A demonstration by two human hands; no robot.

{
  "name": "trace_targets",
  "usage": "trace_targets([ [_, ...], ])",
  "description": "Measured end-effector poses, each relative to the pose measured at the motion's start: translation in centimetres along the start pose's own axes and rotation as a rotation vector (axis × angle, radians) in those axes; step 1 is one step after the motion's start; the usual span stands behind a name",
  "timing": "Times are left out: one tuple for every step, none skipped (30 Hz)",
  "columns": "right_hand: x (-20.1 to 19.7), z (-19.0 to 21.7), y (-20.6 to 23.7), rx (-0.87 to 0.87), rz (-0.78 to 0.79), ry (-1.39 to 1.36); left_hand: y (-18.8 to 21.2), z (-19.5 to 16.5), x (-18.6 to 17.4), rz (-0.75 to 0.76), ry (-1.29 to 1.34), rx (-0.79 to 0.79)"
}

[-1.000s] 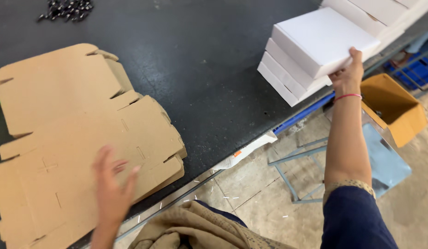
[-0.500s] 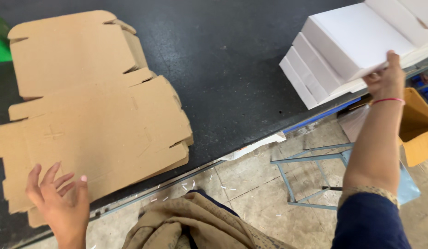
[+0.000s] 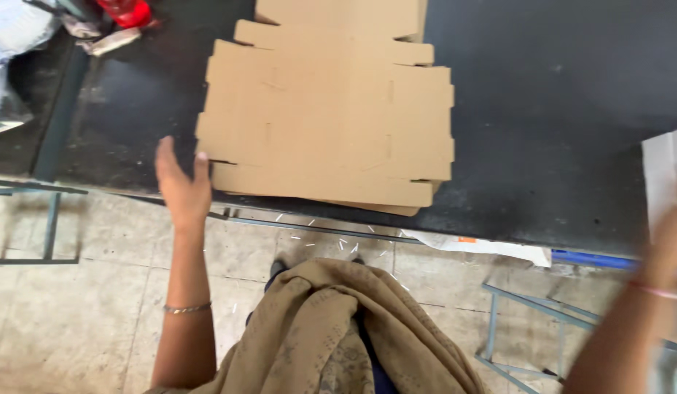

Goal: The person folds flat cardboard blanks into open boxes on a workbench, pressing the side flaps into place. They insert a white inner box into a folded cardboard blank, close and stack finished white boxes on the table, and pick up a plastic-wrapped round light fixture to pack.

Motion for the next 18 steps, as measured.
trace_targets([
  [1.0, 5.0, 3.6, -0.116, 0.026, -0.136, -0.5, 0.7, 0.2, 0.040, 0.041, -0.054],
  [1.7, 10.0, 7.4, -0.237, 0.059, -0.277, -0.8, 1.3, 0.7, 0.087, 0.084, -0.107],
  [1.9, 14.9, 10.8, -0.357, 0.093, -0.404, -0.9, 1.7, 1.2, 0.134, 0.132, -0.159],
  [1.3, 19.5, 14.2, -0.558, 0.038, -0.594, -1.1, 1.8, 1.6, 0.153, 0.130, -0.157],
  [1.2, 23.8, 16.3, -0.609, 0.113, -0.712, -1.1, 1.9, 1.9, 0.176, 0.125, -0.160],
  [0.5, 27.4, 18.2, -0.716, 0.140, -0.682, -0.9, 1.9, 2.1, 0.199, 0.118, -0.161],
  [-0.5, 30.6, 19.5, -0.775, 0.100, -0.670, -0.9, 1.7, 2.1, 0.187, 0.111, -0.091],
  [-1.8, 33.0, 20.7, -0.837, 0.063, -0.654, -0.7, 1.4, 2.1, 0.174, 0.105, -0.025],
  [-2.9, 34.4, 22.1, -0.807, 0.141, -0.473, -0.6, 1.1, 2.0, 0.159, 0.099, 0.040],
  [-3.8, 35.5, 23.7, -0.775, 0.211, -0.296, -0.5, 0.8, 1.8, 0.142, 0.103, 0.080],
  [-4.5, 36.8, 24.7, -0.747, 0.273, -0.122, -0.3, 0.5, 1.7, 0.116, 0.106, 0.121],
  [-5.0, 37.6, 25.5, -0.698, 0.380, -0.040, -0.3, 0.2, 1.5, 0.082, 0.104, 0.159],
  [-5.4, 37.9, 26.5, -0.646, 0.496, 0.042, -0.3, 0.1, 1.4, 0.086, 0.145, 0.121],
  [-5.3, 38.3, 27.6, -0.587, 0.616, 0.125, -0.3, 0.0, 1.3, 0.098, 0.183, 0.083],
  [-4.9, 40.1, 28.0, -0.627, 0.563, 0.058, -0.4, -0.1, 1.2, 0.112, 0.198, 0.074],
  [-4.0, 42.1, 27.6, -0.663, 0.506, -0.007, -0.5, -0.2, 1.1, 0.127, 0.220, 0.067],
  [-3.0, 44.0, 26.8, -0.693, 0.446, -0.066, -0.6, -0.2, 1.0, 0.144, 0.247, 0.059],
  [-2.1, 46.5, 26.1, -0.858, 0.308, -0.261, -0.6, -0.2, 0.9, 0.159, 0.248, 0.052],
])
Point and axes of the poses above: each hand's wrist, its own y-axis away from the middle knuckle, its own x-axis out of the palm, z = x × y, the point moved 3 cm from there along -y, towards the middle knuckle, and after that the axes turned 2 degrees about y, right-handed, at the moved point
